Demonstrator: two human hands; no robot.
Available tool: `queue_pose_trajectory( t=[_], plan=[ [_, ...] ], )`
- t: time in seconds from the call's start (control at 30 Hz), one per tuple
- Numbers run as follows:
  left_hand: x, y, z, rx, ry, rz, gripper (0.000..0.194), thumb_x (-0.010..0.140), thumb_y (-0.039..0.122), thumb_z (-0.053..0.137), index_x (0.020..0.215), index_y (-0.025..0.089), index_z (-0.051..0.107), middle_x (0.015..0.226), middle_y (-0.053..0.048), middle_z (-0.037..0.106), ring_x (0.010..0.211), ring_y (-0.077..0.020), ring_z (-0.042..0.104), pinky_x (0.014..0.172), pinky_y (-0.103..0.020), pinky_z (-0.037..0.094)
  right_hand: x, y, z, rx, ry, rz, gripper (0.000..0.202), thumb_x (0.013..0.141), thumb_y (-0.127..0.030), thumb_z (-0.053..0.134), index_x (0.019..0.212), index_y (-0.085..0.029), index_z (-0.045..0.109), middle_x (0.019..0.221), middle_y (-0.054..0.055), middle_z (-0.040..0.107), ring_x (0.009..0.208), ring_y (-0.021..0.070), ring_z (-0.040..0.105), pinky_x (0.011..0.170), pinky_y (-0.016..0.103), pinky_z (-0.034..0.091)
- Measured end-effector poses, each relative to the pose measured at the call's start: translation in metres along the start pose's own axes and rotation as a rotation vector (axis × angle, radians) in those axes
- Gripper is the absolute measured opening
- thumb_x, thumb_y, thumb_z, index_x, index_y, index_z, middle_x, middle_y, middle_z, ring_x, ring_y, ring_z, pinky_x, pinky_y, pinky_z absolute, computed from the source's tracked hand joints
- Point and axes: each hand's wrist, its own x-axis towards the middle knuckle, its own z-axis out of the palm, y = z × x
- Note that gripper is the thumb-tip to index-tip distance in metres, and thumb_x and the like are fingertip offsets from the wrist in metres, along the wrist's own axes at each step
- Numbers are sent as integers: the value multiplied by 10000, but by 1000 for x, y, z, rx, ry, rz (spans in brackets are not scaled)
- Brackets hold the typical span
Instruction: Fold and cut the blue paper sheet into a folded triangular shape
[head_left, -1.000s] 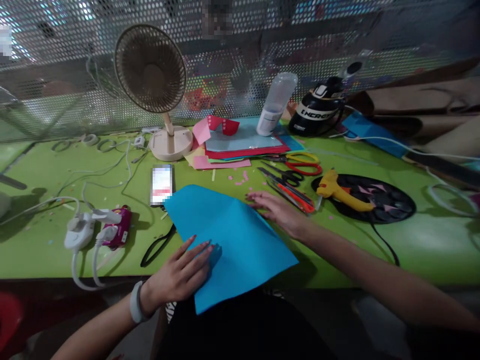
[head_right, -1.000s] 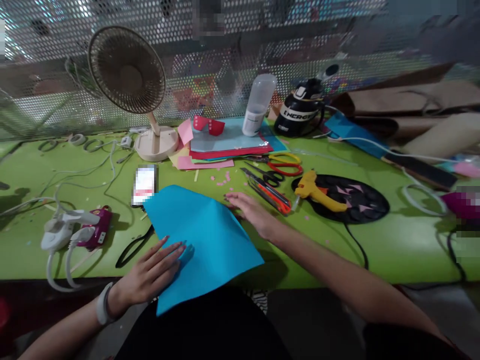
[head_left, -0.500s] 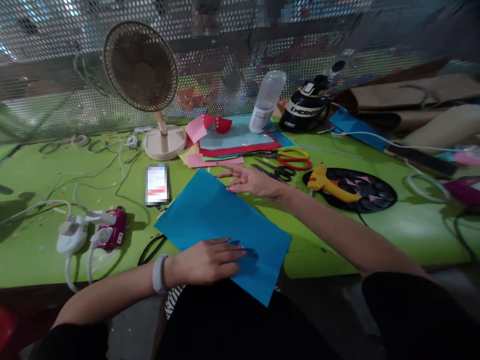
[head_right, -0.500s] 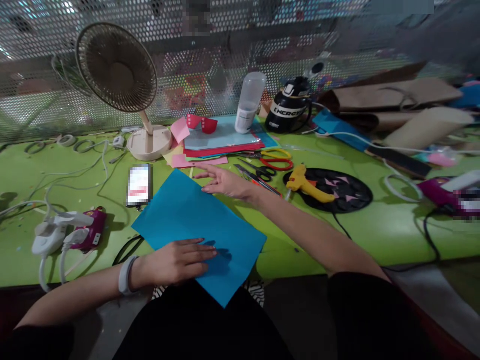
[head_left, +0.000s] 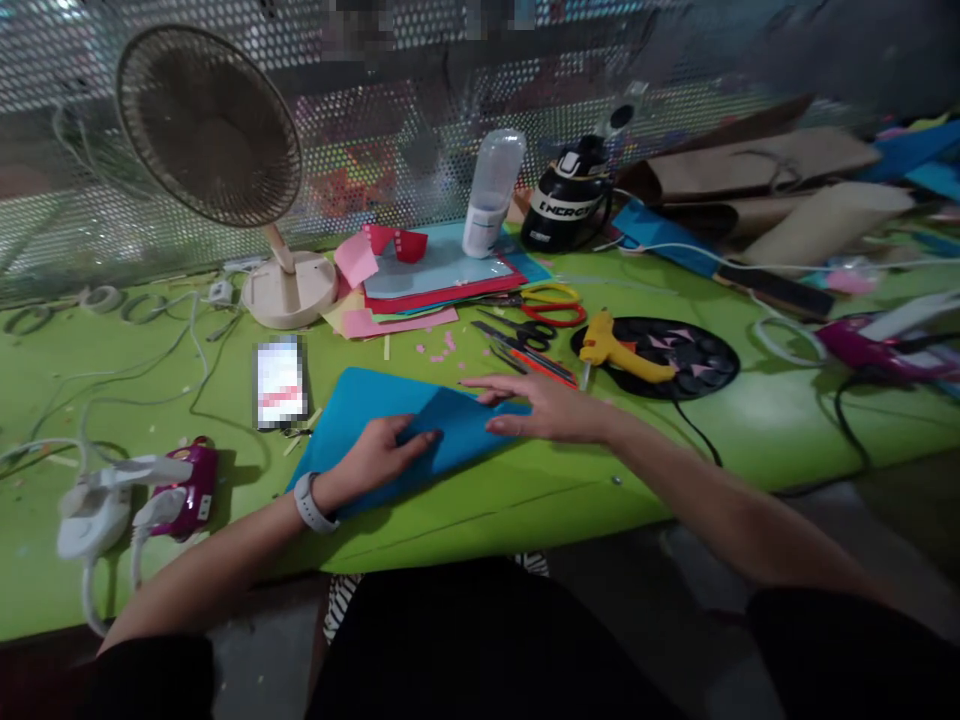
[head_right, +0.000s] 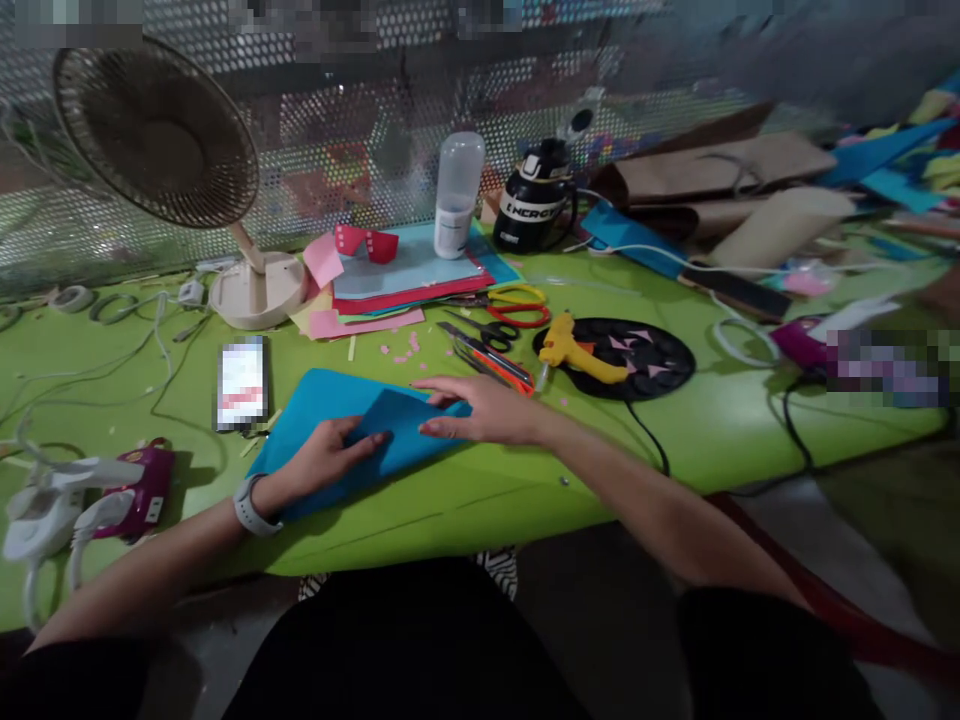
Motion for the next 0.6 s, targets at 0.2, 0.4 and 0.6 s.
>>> queue_pose_trajectory(
  t=[0.2, 0.4, 0.6],
  plan=[
    [11, -17, -13, 90, 157, -59, 326, 888, 449, 562, 1015, 151, 594, 582, 74, 404, 520, -105, 390, 509, -241, 284, 12, 27, 15, -59, 89, 82, 608, 883, -500, 591, 1362, -128, 545, 780, 37, 690, 705, 191, 631, 663, 333, 507],
    [2, -22, -22, 430, 159, -56, 506, 963, 353, 460, 1429, 161, 421, 673, 8, 643, 562, -148, 575, 528, -236, 367, 11, 26, 35, -373, 470, -220, 432, 972, -398, 502, 1326, -166, 590, 1038, 113, 715, 981, 241, 663, 887, 426, 530],
    [-7, -30, -24, 726, 174, 76, 381, 1003, 339, 416, 1297, 183, 602, 1096, -112, 744, 849, -219, 720, 718, -311, 539, 4, 26, 71, -714, 119, -593, 727, 947, -604, 434, 1480, -111, 401, 1509, 184, 434, 1431, 306, 351, 1167, 559, 275]
  ],
)
